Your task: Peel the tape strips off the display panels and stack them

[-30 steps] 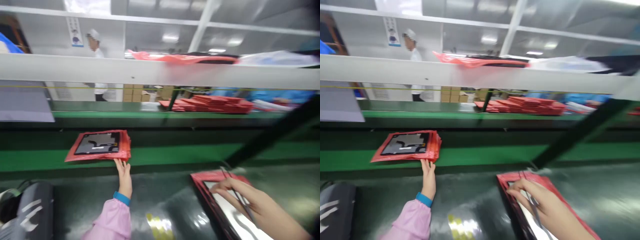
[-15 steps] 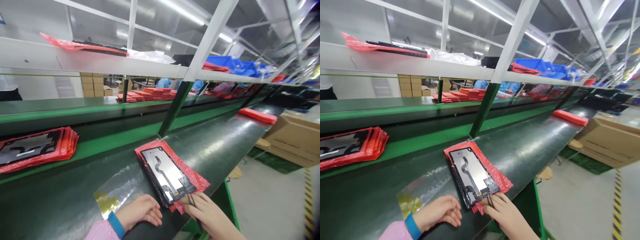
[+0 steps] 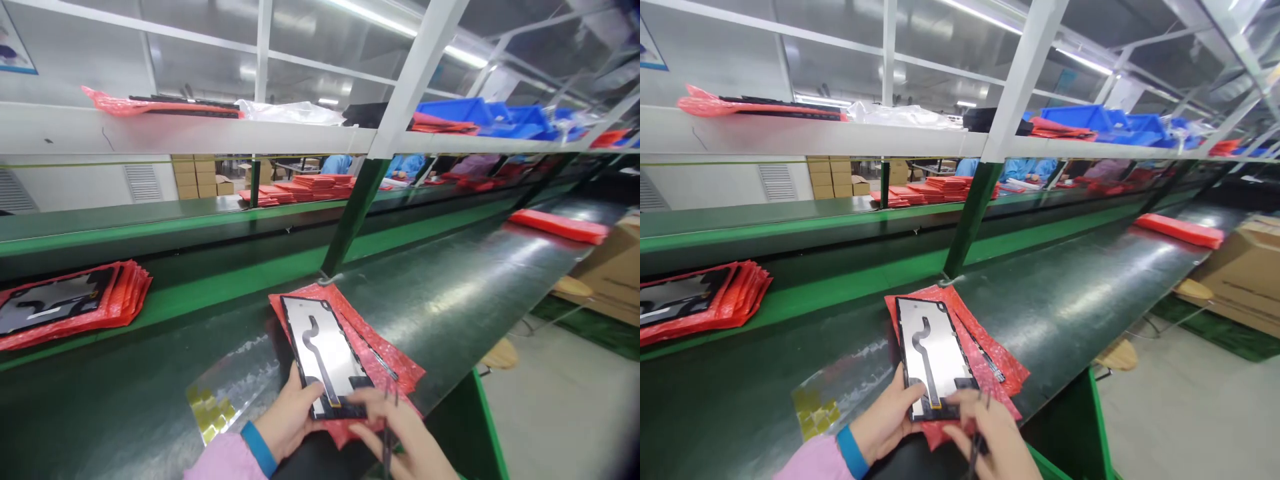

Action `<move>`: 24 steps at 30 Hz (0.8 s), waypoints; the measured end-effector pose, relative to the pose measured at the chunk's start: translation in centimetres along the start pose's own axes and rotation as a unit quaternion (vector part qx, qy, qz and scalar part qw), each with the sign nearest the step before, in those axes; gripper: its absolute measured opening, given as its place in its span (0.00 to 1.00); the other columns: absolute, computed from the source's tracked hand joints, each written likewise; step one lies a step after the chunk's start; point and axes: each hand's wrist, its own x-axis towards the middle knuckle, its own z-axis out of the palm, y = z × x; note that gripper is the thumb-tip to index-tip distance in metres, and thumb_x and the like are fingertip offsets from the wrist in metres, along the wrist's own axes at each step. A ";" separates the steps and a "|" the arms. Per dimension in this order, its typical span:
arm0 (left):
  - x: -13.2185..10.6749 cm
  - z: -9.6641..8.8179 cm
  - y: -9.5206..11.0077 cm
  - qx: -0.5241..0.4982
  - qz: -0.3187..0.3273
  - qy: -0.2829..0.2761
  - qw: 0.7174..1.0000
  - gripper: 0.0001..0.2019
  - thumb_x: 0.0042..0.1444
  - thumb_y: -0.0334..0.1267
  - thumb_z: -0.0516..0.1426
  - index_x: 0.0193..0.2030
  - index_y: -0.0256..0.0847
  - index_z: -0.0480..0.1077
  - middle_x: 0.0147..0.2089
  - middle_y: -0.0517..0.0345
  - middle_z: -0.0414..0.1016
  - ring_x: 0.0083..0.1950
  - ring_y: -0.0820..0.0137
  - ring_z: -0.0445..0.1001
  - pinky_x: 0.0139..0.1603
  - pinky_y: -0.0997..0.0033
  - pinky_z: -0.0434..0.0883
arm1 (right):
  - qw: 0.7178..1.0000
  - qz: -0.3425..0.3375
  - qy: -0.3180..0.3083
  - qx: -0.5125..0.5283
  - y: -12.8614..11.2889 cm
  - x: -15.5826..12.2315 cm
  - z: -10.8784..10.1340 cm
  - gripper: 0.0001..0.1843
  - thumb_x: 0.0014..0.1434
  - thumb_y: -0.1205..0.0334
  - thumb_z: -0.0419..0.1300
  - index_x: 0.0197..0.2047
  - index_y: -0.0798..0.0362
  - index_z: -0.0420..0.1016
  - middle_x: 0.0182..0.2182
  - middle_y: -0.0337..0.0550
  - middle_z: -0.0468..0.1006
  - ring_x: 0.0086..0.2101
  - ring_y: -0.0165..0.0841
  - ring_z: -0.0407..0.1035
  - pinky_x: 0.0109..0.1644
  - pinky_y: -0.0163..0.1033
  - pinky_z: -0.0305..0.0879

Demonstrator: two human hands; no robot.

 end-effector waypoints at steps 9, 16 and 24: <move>-7.9 -4.0 4.8 0.057 0.155 -0.017 0.986 0.49 0.41 0.43 0.76 0.68 0.44 0.58 0.66 0.45 0.70 0.67 0.51 0.69 0.67 0.56 0.66 | 0.937 0.162 0.102 0.291 -2.0 5.8 3.5 0.35 0.49 0.40 0.73 0.36 0.44 0.49 0.42 0.40 0.77 0.29 0.31 0.71 0.38 0.38 0.71; -16.7 -11.2 2.5 -0.041 0.198 0.143 0.969 0.41 0.46 0.49 0.74 0.65 0.48 0.64 0.60 0.48 0.76 0.61 0.52 0.76 0.64 0.54 0.69 | 0.884 0.206 -0.065 0.415 -9.5 7.1 12.2 0.32 0.47 0.39 0.73 0.34 0.45 0.54 0.32 0.35 0.72 0.37 0.33 0.71 0.44 0.34 0.69; -21.8 -17.6 -1.2 -0.054 0.273 0.407 0.870 0.38 0.41 0.54 0.74 0.54 0.44 0.65 0.38 0.55 0.82 0.42 0.56 0.83 0.49 0.58 0.75 | 0.888 0.104 -0.112 0.433 -10.6 7.6 17.2 0.26 0.58 0.46 0.69 0.35 0.46 0.54 0.32 0.35 0.74 0.31 0.29 0.68 0.37 0.30 0.68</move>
